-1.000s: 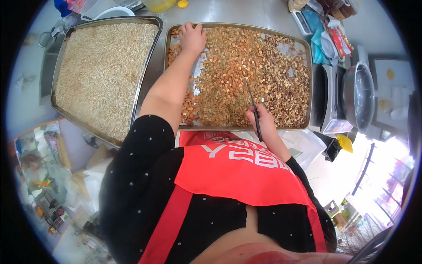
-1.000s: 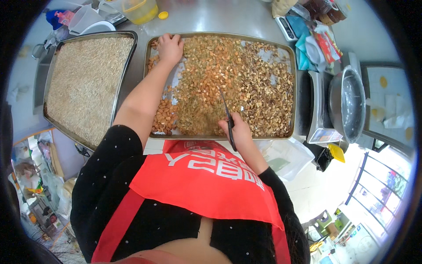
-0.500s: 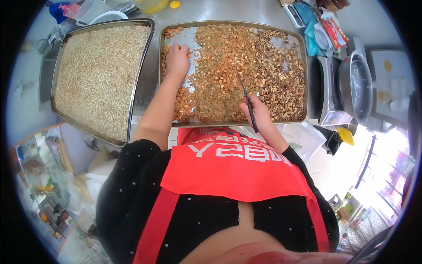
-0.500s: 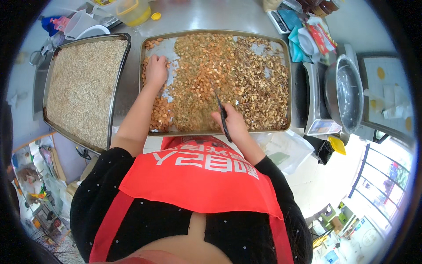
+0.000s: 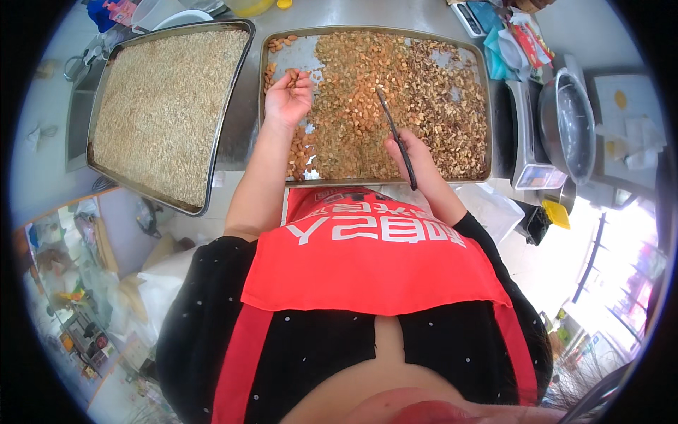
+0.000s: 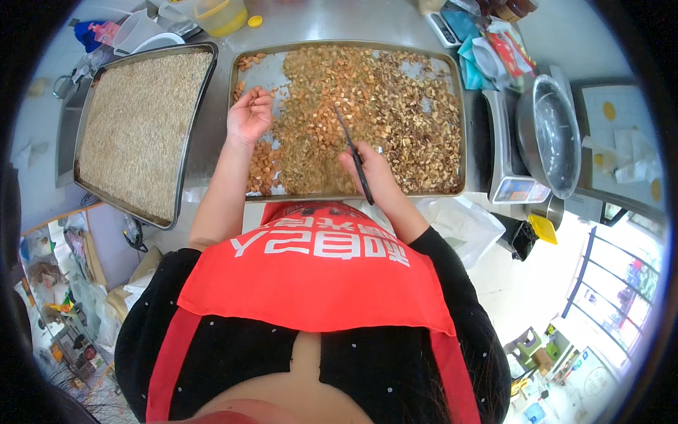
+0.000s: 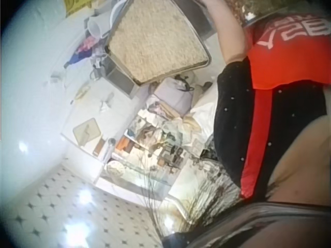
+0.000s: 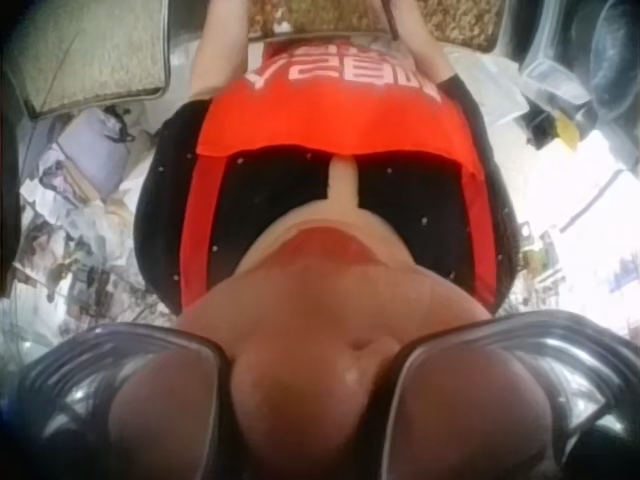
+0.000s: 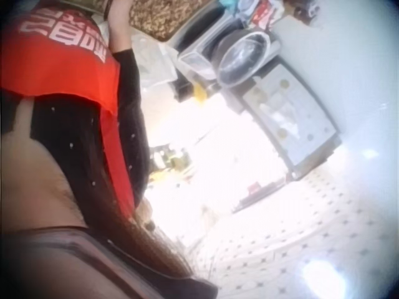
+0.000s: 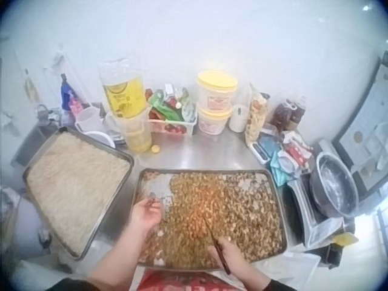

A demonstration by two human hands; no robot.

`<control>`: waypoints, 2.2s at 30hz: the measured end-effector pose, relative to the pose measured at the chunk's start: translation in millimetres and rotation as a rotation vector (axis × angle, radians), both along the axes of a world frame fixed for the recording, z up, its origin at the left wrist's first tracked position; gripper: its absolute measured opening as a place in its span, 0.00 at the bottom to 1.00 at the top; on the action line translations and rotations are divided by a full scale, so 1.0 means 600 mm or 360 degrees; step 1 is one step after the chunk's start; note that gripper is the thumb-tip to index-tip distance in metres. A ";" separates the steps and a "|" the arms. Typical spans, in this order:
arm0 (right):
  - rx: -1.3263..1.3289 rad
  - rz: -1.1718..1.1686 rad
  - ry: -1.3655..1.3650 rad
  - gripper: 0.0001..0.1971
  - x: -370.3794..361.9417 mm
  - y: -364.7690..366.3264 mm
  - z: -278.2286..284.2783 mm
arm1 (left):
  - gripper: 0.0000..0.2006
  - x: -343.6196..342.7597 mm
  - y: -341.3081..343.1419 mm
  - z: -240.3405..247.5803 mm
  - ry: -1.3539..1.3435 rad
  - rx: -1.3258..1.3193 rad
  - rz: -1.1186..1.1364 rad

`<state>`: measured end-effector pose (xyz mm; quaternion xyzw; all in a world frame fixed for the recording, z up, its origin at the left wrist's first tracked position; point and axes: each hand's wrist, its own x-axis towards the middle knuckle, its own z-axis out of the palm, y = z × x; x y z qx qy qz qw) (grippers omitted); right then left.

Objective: The person arranges round cookies on baking trays and then uses scissors to cut almonds on a tray. The person moves between the cookie tray and the almond tray, handling each item individually.

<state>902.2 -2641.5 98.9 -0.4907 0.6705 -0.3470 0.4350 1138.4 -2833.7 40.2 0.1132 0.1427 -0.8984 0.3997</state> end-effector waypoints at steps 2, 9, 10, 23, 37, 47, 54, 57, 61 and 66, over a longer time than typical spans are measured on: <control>0.0009 0.0042 -0.0031 0.14 -0.006 -0.001 -0.004 | 0.07 -0.016 0.018 0.013 0.0027 -0.0150 -0.0112; 0.0024 0.0173 0.0425 0.25 -0.003 -0.031 0.056 | 0.04 -0.103 0.113 0.094 -0.1146 -0.0639 -0.0284; 0.0075 0.0193 0.0411 0.27 -0.004 -0.033 0.058 | 0.05 -0.114 0.122 0.100 -0.1168 -0.0630 -0.0255; 0.0076 0.0257 0.0206 0.20 -0.006 -0.016 0.033 | 0.06 -0.142 0.136 0.093 -0.1697 -0.0965 -0.0349; 0.0190 0.0291 0.0299 0.20 -0.015 -0.018 0.018 | 0.08 -0.142 0.135 0.066 -0.1853 -0.1071 -0.0570; 0.0232 0.0186 0.0357 0.19 -0.024 -0.003 0.030 | 0.08 -0.128 0.141 0.063 -0.1326 -0.0590 -0.0580; 0.0094 0.0229 0.0402 0.24 -0.013 0.004 0.025 | 0.05 -0.137 0.147 0.073 -0.1438 -0.0732 -0.0390; 0.0121 0.0252 0.0351 0.23 -0.010 0.001 0.020 | 0.04 -0.138 0.151 0.073 -0.1510 -0.0937 -0.0416; 0.0156 0.0265 0.0319 0.21 -0.008 0.000 0.024 | 0.04 -0.142 0.153 0.082 -0.1617 -0.0893 -0.0452; 0.0060 0.0312 0.0354 0.20 -0.011 0.003 0.022 | 0.05 -0.146 0.153 0.084 -0.1723 -0.0791 -0.0447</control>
